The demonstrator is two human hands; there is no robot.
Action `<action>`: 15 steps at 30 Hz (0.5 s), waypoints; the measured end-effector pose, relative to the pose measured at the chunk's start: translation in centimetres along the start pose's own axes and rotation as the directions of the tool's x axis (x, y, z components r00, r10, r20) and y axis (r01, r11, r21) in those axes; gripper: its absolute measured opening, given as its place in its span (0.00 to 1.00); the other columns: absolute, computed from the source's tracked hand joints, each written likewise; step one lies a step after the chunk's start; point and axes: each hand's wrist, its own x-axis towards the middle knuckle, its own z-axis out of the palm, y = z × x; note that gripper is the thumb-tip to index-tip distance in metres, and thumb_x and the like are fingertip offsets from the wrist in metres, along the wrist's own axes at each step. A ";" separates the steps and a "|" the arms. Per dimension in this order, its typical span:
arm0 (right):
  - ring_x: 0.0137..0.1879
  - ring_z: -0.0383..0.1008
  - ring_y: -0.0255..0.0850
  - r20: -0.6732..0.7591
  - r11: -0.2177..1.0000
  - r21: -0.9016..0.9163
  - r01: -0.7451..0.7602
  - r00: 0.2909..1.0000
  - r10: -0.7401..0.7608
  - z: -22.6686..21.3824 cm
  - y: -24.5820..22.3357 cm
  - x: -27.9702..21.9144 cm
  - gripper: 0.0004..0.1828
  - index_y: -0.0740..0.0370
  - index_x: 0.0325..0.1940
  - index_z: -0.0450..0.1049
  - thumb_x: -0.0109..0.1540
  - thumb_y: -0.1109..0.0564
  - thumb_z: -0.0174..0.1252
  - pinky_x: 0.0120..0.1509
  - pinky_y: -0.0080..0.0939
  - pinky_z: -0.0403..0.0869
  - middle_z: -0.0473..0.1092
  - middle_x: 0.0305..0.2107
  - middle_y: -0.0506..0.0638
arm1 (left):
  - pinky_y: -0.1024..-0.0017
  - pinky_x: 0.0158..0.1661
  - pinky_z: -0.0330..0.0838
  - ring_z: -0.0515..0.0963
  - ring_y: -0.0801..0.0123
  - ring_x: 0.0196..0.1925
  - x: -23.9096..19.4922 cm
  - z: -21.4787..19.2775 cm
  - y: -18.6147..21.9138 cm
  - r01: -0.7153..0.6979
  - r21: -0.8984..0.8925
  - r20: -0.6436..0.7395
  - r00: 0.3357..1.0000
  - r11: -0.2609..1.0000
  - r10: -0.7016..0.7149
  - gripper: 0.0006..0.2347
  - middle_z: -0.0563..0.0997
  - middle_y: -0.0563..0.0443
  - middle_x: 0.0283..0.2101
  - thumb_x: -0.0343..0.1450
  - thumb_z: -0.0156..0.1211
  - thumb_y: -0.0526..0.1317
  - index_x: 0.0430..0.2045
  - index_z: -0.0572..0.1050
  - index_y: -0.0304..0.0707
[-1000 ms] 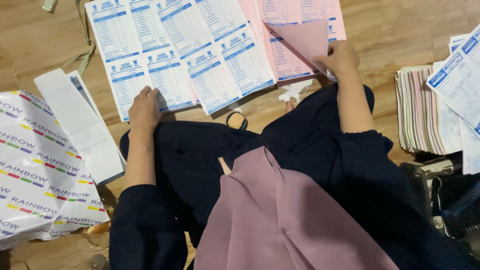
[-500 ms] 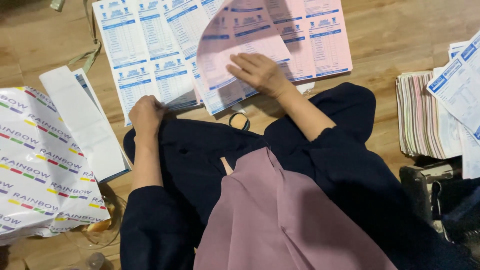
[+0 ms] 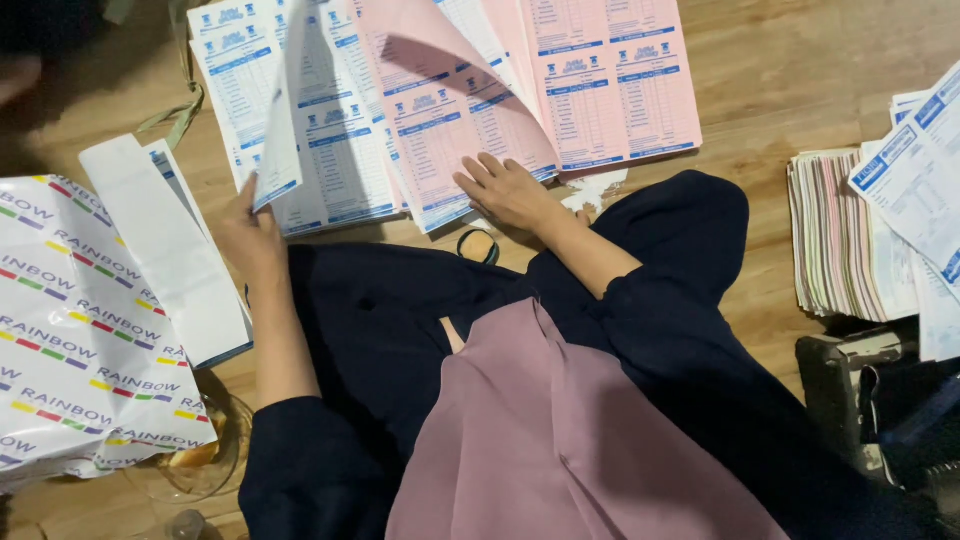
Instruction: Sorting and inspecting printed paper forms by flipping through them and organizing them into stacks on the floor.
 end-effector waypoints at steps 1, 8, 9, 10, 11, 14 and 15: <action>0.55 0.62 0.54 0.036 0.999 0.046 -0.004 0.999 0.002 -0.1 0.1 0.2 0.24 0.55 0.58 0.60 0.60 0.46 0.47 0.44 0.50 0.70 0.63 0.50 0.57 | 0.55 0.42 0.67 0.73 0.40 0.40 0.1 -1.4 1.5 -0.156 -0.139 -0.144 0.980 0.978 0.136 0.13 0.76 0.31 0.35 0.66 0.50 0.28 0.43 0.74 0.33; 0.49 0.68 0.51 0.018 0.980 0.137 -0.144 0.990 0.142 -3.6 4.6 0.5 0.20 0.56 0.55 0.64 0.62 0.46 0.45 0.39 0.46 0.72 0.66 0.47 0.55 | 0.66 0.52 0.63 0.69 0.57 0.53 1.4 -0.7 9.7 -0.471 -0.226 -0.283 0.869 0.853 0.405 0.24 0.72 0.45 0.50 0.64 0.41 0.19 0.51 0.68 0.45; 0.49 0.68 0.51 0.020 0.980 0.132 -0.150 0.989 0.149 -4.5 5.9 -0.2 0.20 0.56 0.55 0.64 0.62 0.46 0.45 0.39 0.46 0.72 0.66 0.47 0.55 | 0.66 0.52 0.63 0.69 0.57 0.53 1.1 0.9 10.7 -0.475 -0.232 -0.281 0.868 0.849 0.409 0.24 0.72 0.45 0.50 0.64 0.41 0.19 0.51 0.68 0.45; 0.48 0.68 0.50 0.074 0.977 0.036 -0.210 0.976 0.207 -5.5 7.3 -0.9 0.24 0.56 0.55 0.63 0.59 0.44 0.50 0.38 0.47 0.72 0.66 0.47 0.55 | 0.67 0.51 0.64 0.70 0.57 0.52 0.7 2.5 11.7 -0.507 -0.156 -0.253 0.850 0.848 0.461 0.24 0.72 0.45 0.50 0.64 0.44 0.20 0.51 0.68 0.46; 0.47 0.69 0.50 0.123 0.963 -0.065 -0.263 0.955 0.269 -6.4 8.6 -1.7 0.28 0.56 0.56 0.63 0.56 0.42 0.55 0.37 0.48 0.72 0.65 0.47 0.55 | 0.68 0.50 0.66 0.70 0.58 0.52 0.3 4.2 12.8 -0.538 -0.082 -0.222 0.830 0.839 0.511 0.24 0.72 0.45 0.49 0.64 0.47 0.20 0.50 0.68 0.48; 0.38 0.69 0.53 0.324 0.879 -0.351 -0.323 0.839 0.438 -4.7 13.3 -6.5 0.46 0.60 0.52 0.63 0.38 0.34 0.66 0.33 0.53 0.68 0.64 0.38 0.56 | 0.65 0.48 0.68 0.71 0.55 0.51 -1.9 10.4 14.5 -0.595 0.043 -0.155 0.790 0.803 0.593 0.21 0.71 0.46 0.49 0.64 0.54 0.26 0.48 0.69 0.51; 0.38 0.69 0.53 0.325 0.876 -0.354 -0.327 0.835 0.443 -4.8 13.3 -7.4 0.46 0.60 0.52 0.63 0.38 0.34 0.66 0.33 0.53 0.68 0.64 0.38 0.56 | 0.65 0.48 0.68 0.71 0.55 0.51 -2.7 11.6 14.5 -0.599 0.039 -0.153 0.788 0.800 0.597 0.21 0.71 0.46 0.49 0.64 0.54 0.26 0.48 0.69 0.51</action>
